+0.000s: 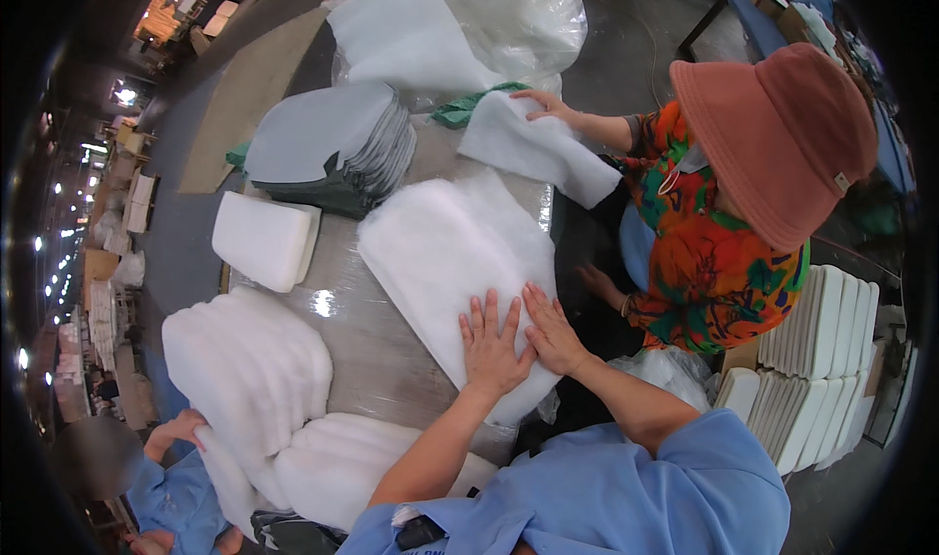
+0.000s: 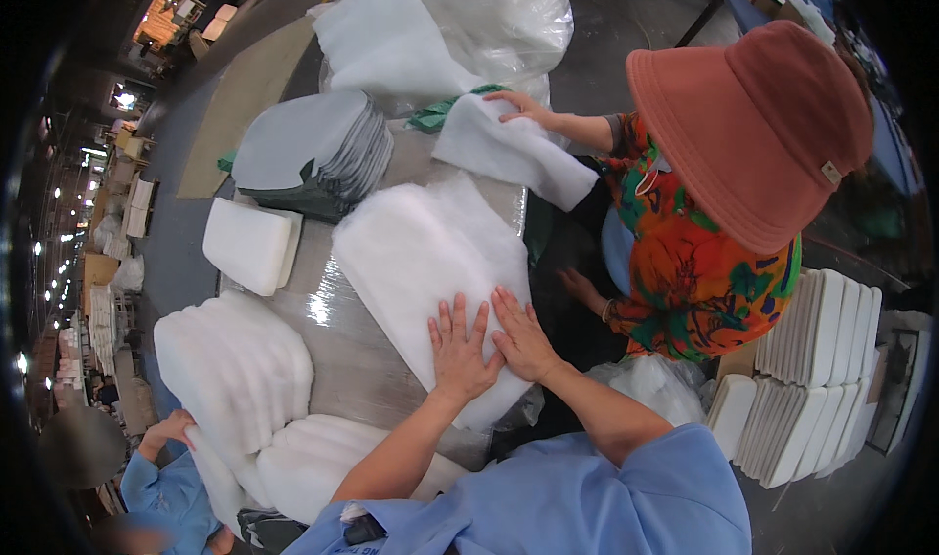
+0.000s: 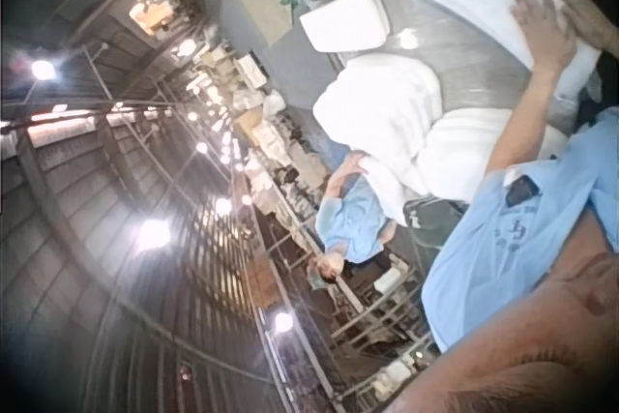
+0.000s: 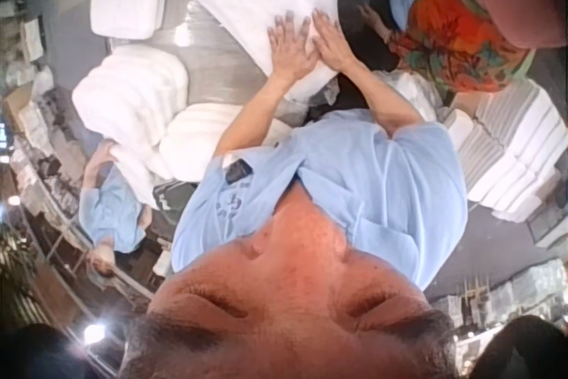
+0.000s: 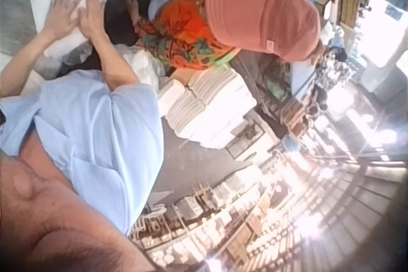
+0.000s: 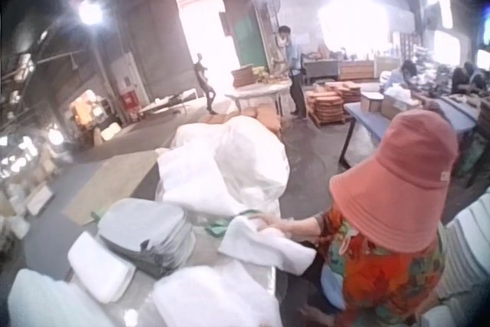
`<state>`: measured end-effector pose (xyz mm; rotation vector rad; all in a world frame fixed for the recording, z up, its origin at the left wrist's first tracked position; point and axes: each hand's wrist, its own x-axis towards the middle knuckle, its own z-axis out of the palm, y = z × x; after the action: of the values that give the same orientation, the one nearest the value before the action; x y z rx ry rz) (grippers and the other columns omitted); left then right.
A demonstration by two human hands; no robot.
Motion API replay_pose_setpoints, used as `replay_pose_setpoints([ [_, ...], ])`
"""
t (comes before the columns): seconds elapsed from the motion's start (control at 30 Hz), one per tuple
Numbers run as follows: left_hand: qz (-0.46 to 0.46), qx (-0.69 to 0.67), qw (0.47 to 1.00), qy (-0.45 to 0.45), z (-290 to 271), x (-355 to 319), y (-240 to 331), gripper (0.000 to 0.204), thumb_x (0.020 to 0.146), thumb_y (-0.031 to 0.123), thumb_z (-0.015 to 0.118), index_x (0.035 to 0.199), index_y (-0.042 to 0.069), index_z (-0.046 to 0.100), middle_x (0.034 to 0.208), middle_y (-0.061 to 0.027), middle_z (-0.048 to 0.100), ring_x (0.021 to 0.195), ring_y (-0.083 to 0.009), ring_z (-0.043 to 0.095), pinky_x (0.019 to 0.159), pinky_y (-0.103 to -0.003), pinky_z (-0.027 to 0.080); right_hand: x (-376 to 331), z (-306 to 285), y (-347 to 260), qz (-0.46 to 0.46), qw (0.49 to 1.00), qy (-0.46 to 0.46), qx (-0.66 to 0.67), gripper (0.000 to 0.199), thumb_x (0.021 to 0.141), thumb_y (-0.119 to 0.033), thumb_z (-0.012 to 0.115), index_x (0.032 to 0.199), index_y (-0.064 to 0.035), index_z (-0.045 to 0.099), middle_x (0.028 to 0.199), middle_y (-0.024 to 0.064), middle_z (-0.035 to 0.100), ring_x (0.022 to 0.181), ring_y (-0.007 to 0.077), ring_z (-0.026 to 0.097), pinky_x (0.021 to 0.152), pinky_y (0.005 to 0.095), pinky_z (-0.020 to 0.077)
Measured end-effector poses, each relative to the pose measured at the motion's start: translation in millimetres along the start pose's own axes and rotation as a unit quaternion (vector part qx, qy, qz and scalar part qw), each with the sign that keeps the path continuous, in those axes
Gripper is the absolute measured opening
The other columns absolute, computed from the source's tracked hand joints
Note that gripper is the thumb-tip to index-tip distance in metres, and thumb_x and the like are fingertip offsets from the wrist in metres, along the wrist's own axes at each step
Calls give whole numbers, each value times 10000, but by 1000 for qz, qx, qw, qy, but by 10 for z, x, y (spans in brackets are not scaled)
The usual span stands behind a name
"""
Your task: The person inserts white foam pads into green fabric covers, aligns edges, and places the finished cushions on a stack. The person repeats this process for multiple cushions while coworkers handle similar items nearby.
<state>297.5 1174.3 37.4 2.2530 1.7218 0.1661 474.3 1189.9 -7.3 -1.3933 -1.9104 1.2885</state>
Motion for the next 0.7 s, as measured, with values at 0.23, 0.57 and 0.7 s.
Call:
replay_pose_setpoints([
  [0.23, -119, -12, 992, 43, -231, -45, -380, 679, 1040, 411, 609, 1648, 160, 440, 1743, -278, 216, 1603, -520, 191, 1272, -678, 157, -161, -30, -38, 53, 998, 10, -15, 726, 1123, -415, 428, 1722, -72, 205, 1801, 169, 163, 1670, 347, 134, 1315, 587, 129],
  [0.57, -440, -346, 784, 268, -125, 92, -938, 676, 1052, 353, 683, 1500, -109, 480, 1490, -326, 557, 1356, -452, 569, 1100, -460, 491, -192, -89, -311, 84, 987, 120, -68, 551, 1058, -209, 594, 1575, -41, 506, 1542, 248, 504, 1396, 429, 510, 1222, 480, 366],
  [0.7, -497, -540, 669, 116, -269, 118, -1142, 771, 1003, 426, 772, 1416, -173, 518, 1380, -276, 648, 1198, -367, 688, 993, -471, 579, 409, -325, -459, -80, 975, 206, -16, 550, 1045, -211, 633, 1559, -45, 527, 1574, 206, 525, 1433, 397, 509, 1198, 440, 403],
])
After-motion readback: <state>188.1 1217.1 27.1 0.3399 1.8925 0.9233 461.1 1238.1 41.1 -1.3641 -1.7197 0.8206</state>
